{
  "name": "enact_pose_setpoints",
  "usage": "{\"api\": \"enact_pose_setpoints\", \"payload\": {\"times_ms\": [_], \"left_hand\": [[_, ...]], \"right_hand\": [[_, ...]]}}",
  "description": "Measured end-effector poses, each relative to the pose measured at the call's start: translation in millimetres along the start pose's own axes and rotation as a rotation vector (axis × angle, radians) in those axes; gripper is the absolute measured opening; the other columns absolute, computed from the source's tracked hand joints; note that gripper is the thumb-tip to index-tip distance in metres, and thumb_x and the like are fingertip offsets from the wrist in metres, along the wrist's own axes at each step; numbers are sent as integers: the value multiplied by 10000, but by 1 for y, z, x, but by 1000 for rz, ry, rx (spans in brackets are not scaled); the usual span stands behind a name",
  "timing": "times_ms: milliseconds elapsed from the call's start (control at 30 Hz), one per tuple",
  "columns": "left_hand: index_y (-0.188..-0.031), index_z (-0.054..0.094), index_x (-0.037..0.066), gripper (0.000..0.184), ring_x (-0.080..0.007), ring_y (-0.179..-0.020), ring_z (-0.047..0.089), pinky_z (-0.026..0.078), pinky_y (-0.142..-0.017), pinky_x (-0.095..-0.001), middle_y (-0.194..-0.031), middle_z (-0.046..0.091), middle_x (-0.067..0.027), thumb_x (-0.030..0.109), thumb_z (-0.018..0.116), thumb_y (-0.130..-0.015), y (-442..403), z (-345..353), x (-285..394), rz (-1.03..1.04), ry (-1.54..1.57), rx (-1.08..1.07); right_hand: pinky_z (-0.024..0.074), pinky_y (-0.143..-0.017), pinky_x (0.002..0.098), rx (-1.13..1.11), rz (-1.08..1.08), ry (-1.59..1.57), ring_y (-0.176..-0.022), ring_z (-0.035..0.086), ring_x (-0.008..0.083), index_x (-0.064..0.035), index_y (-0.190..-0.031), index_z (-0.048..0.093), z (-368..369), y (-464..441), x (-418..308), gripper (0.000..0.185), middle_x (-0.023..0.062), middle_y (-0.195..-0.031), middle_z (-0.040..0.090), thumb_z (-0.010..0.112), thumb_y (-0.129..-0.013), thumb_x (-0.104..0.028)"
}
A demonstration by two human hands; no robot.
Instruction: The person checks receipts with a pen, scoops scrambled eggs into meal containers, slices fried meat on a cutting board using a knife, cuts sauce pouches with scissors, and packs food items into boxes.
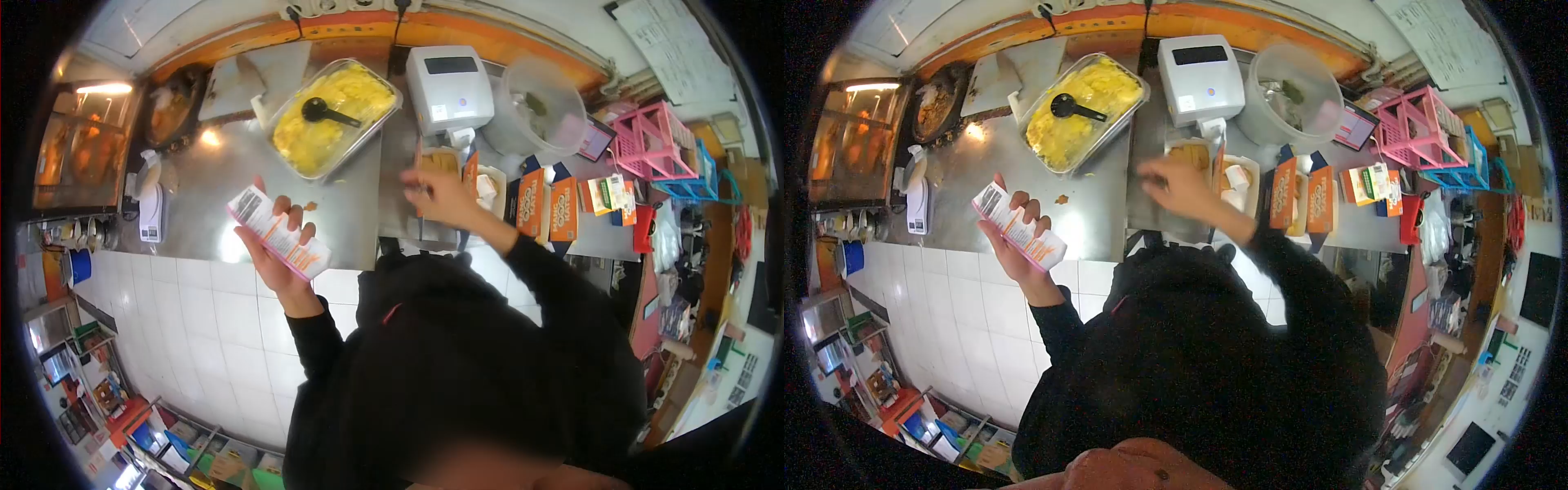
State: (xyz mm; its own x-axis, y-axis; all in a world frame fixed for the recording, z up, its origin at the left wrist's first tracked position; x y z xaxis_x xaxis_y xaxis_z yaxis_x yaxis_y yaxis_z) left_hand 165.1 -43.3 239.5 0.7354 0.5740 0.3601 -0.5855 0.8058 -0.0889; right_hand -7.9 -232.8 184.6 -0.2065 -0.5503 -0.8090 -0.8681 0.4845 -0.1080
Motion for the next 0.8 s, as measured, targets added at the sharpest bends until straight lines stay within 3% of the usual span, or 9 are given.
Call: {"api": "enact_pose_setpoints", "payload": {"times_ms": [33,167,267,367,467,567,667,733,800], "left_hand": [[-1485,196,152,682,-137,-779,365,371,-601,-267,-978,421,-35,490,454,-952,-2,1,-6,-12,-20,11],[-1479,210,143,679,-139,-784,369,373,-611,-272,-984,422,-38,487,458,-950,-11,11,-44,-91,-54,16],[-1477,216,138,674,-144,-786,374,375,-619,-279,-989,424,-43,482,459,-950,-16,34,-84,-174,-20,-16],[-1476,219,130,668,-151,-784,378,377,-626,-286,-989,422,-46,481,447,-956,-18,64,-126,-246,30,-71],[-1473,225,123,672,-149,-782,380,380,-623,-284,-966,423,-39,485,449,-953,-16,83,-160,-290,41,-103],[-1471,229,123,670,-148,-780,383,382,-622,-281,-953,427,-34,481,455,-952,-8,98,-183,-307,95,-116],[-1470,232,125,666,-149,-778,386,382,-622,-280,-954,434,-32,482,453,-953,0,99,-196,-310,94,-110],[-1471,231,127,665,-148,-782,385,379,-626,-281,-961,432,-30,480,453,-953,6,97,-198,-305,70,-76],[-1472,232,129,663,-147,-787,382,376,-631,-282,-967,429,-27,477,455,-953,12,94,-196,-295,52,-48]], "right_hand": [[488,-763,375,-49,-38,13,-886,617,284,-41,-1062,642,0,33,1,293,132,-940,637,670,-790,-145],[486,-839,376,-343,196,-60,-911,630,281,-82,-1076,660,9,155,48,252,136,-997,659,602,-840,-149],[476,-851,378,-366,558,-391,-979,611,311,-73,-1109,658,-1,225,103,294,146,-1028,654,628,-829,-159],[494,-823,400,-348,662,-131,-885,633,347,-97,-1028,683,-14,283,141,241,166,-938,669,643,-809,-189],[499,-800,400,-504,590,110,-876,639,337,-90,-1028,682,-5,325,183,247,181,-942,666,630,-841,-243],[501,-780,396,-494,553,222,-871,645,325,-94,-1031,682,0,342,205,265,177,-938,667,605,-872,-292],[498,-720,323,-215,770,-25,-764,652,204,-73,-977,704,-36,317,174,260,118,-811,686,593,-892,-292],[464,-602,267,-22,710,-448,-694,611,117,-117,-1044,686,-33,296,177,265,47,-813,686,563,-923,-320],[397,-505,262,8,889,-865,-714,586,75,-136,-1158,625,-32,268,163,295,11,-921,685,542,-937,-312]]}}
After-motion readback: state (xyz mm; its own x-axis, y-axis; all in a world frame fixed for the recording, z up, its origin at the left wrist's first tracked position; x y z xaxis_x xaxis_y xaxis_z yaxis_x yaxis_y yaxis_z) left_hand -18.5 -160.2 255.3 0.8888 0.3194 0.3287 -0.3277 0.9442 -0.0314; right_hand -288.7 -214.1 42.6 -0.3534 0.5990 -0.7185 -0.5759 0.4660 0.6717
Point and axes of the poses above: each hand's wrist, its own y-axis away from the middle knuckle, its own z-axis out of the palm, x = y × z, the point moved 7 cm from there along -y, towards the middle knuckle
